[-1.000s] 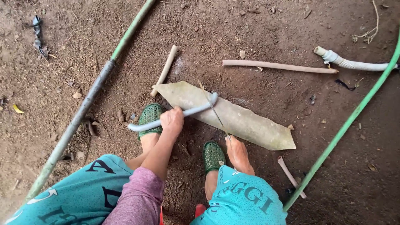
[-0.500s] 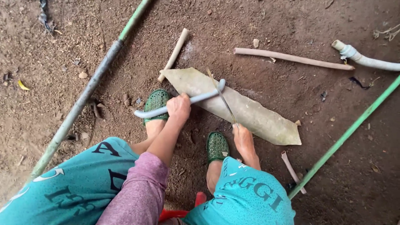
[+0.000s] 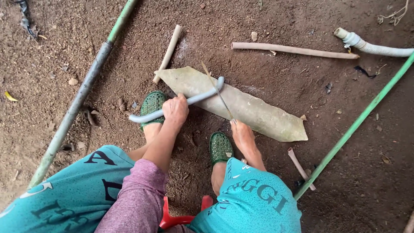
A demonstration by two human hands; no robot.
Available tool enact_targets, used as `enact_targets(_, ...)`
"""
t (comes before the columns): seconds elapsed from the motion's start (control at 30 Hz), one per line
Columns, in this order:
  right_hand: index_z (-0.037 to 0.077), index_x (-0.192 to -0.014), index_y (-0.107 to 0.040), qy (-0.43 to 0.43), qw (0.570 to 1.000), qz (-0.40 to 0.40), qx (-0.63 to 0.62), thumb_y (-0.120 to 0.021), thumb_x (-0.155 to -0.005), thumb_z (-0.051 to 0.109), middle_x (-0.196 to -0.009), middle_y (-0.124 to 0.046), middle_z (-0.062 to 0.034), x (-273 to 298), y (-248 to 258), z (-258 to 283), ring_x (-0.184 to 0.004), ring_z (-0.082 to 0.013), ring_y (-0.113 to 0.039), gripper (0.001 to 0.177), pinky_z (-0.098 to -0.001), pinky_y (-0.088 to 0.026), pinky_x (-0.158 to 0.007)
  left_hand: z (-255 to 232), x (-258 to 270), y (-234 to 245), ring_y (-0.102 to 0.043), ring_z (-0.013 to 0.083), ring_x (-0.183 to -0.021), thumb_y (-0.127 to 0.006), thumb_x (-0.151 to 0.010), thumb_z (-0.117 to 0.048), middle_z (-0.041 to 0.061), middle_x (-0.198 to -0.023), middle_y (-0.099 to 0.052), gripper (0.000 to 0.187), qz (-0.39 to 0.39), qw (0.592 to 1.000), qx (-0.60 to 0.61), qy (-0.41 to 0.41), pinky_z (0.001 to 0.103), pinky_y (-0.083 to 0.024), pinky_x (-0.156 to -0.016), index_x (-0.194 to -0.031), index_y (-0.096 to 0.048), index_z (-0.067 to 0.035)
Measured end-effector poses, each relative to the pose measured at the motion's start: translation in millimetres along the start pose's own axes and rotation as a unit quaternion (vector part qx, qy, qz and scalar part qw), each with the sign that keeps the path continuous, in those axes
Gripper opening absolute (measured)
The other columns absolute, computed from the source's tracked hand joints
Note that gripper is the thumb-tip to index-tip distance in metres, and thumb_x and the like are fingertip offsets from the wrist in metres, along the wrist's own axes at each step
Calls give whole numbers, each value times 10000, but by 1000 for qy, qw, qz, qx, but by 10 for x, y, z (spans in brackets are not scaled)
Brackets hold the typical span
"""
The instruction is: Cutting a PVC pipe using a manual wire saw while seated on a stool.
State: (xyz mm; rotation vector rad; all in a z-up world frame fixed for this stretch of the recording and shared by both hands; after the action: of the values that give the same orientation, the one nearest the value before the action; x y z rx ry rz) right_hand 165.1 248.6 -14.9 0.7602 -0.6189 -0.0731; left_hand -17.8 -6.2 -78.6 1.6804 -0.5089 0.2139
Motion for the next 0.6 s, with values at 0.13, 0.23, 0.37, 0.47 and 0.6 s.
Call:
enact_targets(0.13, 26, -1071, -676, -13, 1000, 10, 21, -439, -1157, 387, -984, -790, -260, 302, 249, -40, -947, -508, -746, 440, -626, -562, -772, -37, 60, 58, -812, 399, -951, -678, -896, -209, 150, -946, -823, 219, 7, 1000, 6, -4, 533, -625, -838, -1059, -631, -71)
enact_targets(0.23, 34, -1104, -711, -15, 1000, -4, 25, -442, -1151, 378, -1023, -782, -286, 134, 132, 74, -965, -489, -767, 439, -628, -583, -802, -42, 106, 18, -813, 374, -968, -755, -885, -262, 136, -957, -826, 297, 12, 1000, -14, -21, 519, -632, -856, -1082, -621, -85)
enact_targets(0.37, 55, -1082, -734, 17, 1000, -5, 1, -449, -1168, 324, -913, -791, -223, -151, -21, 123, -775, -361, -761, 401, -494, -611, -724, -37, 81, 94, -815, 375, -950, -707, -893, -239, 136, -937, -825, 239, 4, 1000, -7, -10, 521, -633, -834, -1058, -627, -84)
enact_targets(0.47, 30, -1121, -715, -14, 1000, 7, -1, -446, -1163, 351, -973, -784, -255, 165, 147, -35, -858, -420, -741, 421, -544, -596, -756, -43, 108, 119, -817, 380, -925, -672, -895, -213, 137, -912, -821, 195, -4, 1000, -1, -8, 528, -629, -825, -1036, -628, -87)
enact_targets(0.6, -24, -1211, -720, -17, 1000, 4, -19, -474, -1123, 401, -1118, -749, -369, 150, 197, 114, -1064, -619, -675, 498, -724, -544, -857, -89, 136, 207, -814, 397, -938, -609, -928, -188, 157, -946, -826, 168, -16, 1000, -3, -10, 539, -622, -845, -1054, -625, -78)
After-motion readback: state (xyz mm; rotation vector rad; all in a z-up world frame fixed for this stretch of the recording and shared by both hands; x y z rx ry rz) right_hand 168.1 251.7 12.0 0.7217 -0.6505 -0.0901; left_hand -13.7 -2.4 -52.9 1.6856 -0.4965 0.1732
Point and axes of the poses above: each hand's wrist, its own x-axis away from the middle knuckle, its own y-axis out of the back of the hand, z = x × y, the point moved 4 cm from there along -x, towards the middle knuckle
